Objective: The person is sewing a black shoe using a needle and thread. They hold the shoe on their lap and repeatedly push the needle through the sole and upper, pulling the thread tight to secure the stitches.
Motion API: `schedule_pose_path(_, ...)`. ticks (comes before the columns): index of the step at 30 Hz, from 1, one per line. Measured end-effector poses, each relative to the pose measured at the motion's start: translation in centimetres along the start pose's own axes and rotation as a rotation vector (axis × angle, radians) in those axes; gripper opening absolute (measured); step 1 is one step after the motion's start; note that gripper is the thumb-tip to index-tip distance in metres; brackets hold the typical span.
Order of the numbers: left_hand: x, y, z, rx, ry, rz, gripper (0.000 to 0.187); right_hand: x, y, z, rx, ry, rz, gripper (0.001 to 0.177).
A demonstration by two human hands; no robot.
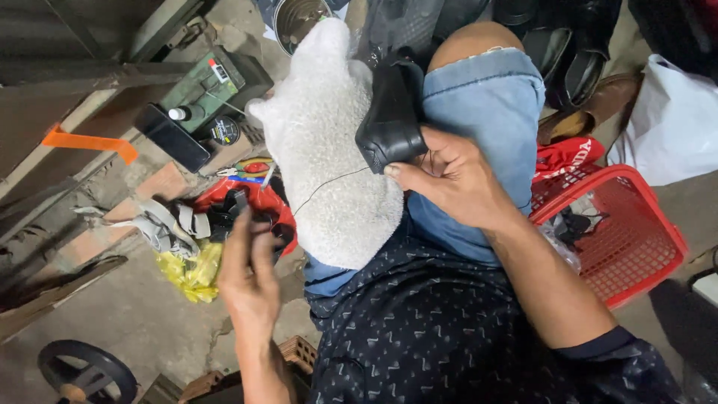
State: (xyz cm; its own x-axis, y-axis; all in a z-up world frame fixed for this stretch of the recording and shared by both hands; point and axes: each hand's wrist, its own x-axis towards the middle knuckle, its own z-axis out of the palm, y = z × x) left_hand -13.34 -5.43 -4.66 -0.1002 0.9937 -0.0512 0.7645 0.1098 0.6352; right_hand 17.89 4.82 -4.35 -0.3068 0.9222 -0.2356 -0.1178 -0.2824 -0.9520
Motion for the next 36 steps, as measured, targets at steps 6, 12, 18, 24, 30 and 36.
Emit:
schedule_pose_path(6,3.4,9.5,0.9,-0.232,-0.251,0.296,0.033,0.1,-0.1,0.3,-0.015,0.043,0.051,0.029)
schedule_pose_path(12,5.1,12.0,1.5,-0.082,-0.337,0.278,0.038,0.4,-0.5,0.3,-0.122,0.054,0.008,0.026)
schedule_pose_path(18,5.3,12.5,1.5,-0.024,-0.329,0.25,0.038,0.6,0.1,0.5,-0.082,0.055,0.033,0.022)
schedule_pose_path(24,5.6,12.9,1.3,-0.089,-0.224,0.248,0.033,0.5,0.5,0.9,0.055,0.146,-0.022,0.027)
schedule_pose_path(30,6.0,13.4,0.2,0.014,-0.296,0.245,0.038,0.3,0.1,1.3,-0.053,0.141,-0.057,0.022)
schedule_pose_path(36,6.8,13.1,-0.3,0.562,-0.548,0.352,0.055,-0.5,0.1,2.1,-0.544,0.142,-0.22,0.016)
